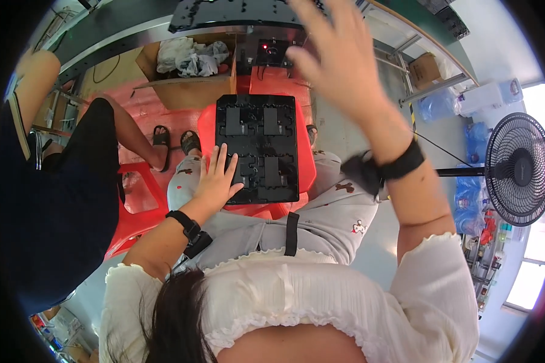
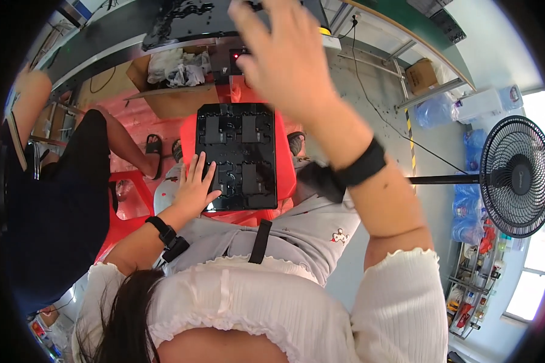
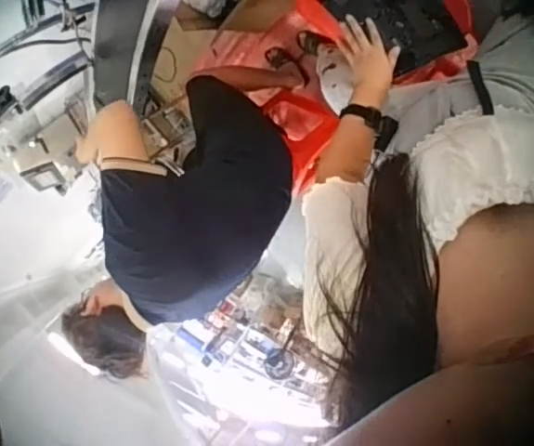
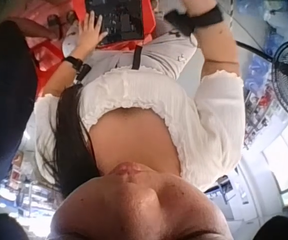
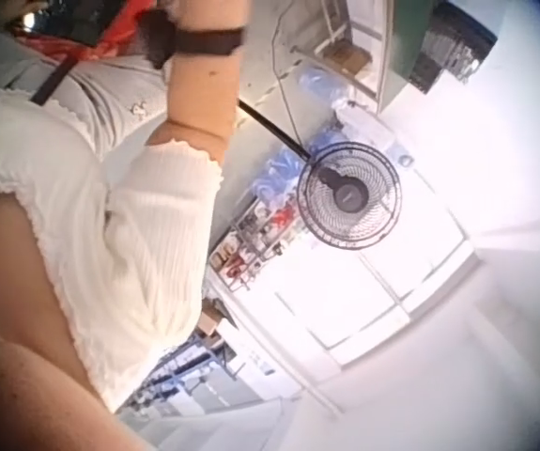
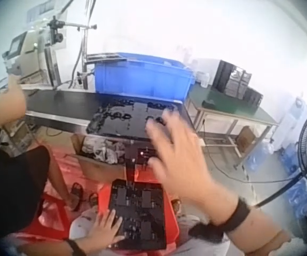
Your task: Manually assemble or inspect electronic components on a factory line.
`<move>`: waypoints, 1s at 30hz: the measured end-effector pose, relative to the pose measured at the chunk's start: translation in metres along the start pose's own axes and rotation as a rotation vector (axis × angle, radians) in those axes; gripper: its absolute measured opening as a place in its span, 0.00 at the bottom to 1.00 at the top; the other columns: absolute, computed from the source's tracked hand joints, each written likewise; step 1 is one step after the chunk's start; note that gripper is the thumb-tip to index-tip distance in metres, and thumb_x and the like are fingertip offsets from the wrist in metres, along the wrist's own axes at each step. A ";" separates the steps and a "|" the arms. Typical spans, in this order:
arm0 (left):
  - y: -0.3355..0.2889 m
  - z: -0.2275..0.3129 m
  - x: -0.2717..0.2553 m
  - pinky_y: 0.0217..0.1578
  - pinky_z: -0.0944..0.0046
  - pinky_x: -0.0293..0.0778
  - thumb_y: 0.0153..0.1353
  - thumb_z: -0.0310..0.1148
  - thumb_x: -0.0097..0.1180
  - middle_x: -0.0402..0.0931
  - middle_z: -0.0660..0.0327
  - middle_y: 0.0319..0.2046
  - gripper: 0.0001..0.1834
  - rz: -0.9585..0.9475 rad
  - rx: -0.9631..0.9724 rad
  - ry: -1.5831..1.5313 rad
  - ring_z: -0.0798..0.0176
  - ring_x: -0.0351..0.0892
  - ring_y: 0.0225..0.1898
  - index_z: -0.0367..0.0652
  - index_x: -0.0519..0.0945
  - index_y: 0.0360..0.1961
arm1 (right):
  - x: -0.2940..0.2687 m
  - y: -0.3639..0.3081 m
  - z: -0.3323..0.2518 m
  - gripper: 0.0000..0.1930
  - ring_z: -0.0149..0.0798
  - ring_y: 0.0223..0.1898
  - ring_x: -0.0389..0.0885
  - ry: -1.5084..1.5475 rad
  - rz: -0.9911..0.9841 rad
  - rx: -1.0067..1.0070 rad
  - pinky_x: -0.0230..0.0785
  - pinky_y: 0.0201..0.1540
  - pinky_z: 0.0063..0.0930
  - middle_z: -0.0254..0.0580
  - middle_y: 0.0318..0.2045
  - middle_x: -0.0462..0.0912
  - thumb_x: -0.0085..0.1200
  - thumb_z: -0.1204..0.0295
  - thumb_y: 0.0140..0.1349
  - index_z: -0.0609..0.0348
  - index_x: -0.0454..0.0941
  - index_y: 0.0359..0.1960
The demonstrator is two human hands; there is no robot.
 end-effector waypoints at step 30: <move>0.061 -0.052 0.023 0.38 0.54 0.69 0.50 0.47 0.56 0.75 0.44 0.29 0.22 0.210 -0.655 -0.540 0.45 0.75 0.36 0.34 0.77 0.31 | 0.120 -0.241 -0.033 0.22 0.51 0.40 0.77 0.256 -0.963 1.024 0.71 0.40 0.41 0.56 0.35 0.77 0.46 0.57 0.57 0.67 0.70 0.39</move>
Point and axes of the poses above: each hand's wrist, its own y-axis towards the middle knuckle, its own x-axis out of the palm, z = x × y, the point moved 2 cm from there along y, towards the middle knuckle
